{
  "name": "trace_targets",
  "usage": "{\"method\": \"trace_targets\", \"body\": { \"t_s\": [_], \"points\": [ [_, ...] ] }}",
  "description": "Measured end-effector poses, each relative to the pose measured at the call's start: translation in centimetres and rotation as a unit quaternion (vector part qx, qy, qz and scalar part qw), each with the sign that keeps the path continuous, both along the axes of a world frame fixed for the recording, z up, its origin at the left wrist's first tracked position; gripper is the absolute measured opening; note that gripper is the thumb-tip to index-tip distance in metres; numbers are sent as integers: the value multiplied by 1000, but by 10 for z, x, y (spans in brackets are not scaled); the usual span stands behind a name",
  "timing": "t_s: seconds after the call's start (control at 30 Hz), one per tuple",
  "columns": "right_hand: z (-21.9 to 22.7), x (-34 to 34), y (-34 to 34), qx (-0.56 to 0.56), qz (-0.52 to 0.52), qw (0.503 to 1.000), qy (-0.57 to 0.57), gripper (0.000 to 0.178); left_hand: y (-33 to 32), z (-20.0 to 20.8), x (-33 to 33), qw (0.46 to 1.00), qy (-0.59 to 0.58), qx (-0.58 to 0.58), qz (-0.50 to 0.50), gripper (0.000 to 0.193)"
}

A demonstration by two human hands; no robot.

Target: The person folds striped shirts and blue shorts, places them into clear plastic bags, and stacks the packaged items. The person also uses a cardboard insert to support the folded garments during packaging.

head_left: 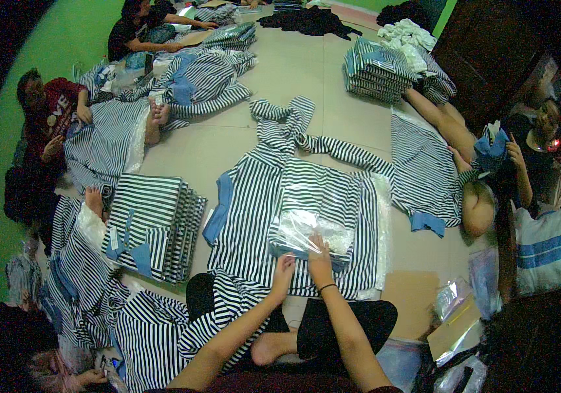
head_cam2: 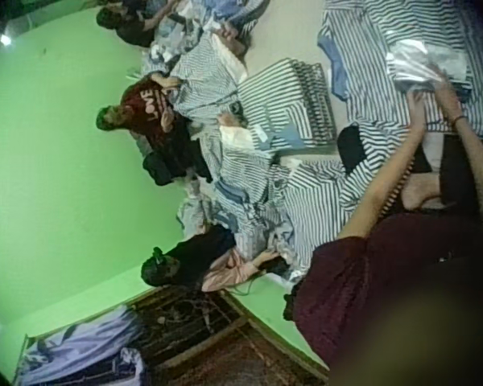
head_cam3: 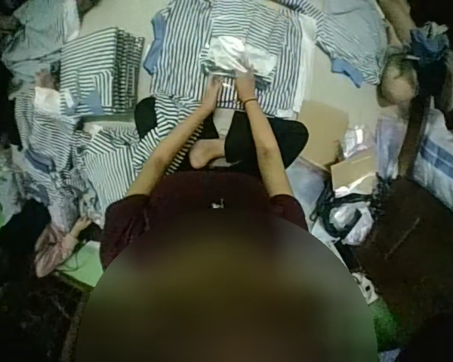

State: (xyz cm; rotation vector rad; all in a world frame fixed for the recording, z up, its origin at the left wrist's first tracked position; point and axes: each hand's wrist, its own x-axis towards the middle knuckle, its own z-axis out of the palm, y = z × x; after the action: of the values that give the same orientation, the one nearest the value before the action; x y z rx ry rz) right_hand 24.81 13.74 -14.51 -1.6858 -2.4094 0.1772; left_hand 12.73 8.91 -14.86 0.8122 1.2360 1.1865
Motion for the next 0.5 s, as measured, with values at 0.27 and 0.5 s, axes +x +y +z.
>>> {"method": "trace_targets", "body": {
  "t_s": [0.27, 0.5],
  "points": [
    [-5, 3, 10, 18, 27, 998, 58, 43, -28, 4, 0, 742, 567, 238, -267, 55],
    [-17, -3, 14, -13, 40, 995, -88, 44, -26, 5, -4, 747, 548, 217, -307, 56]
  ]
}}
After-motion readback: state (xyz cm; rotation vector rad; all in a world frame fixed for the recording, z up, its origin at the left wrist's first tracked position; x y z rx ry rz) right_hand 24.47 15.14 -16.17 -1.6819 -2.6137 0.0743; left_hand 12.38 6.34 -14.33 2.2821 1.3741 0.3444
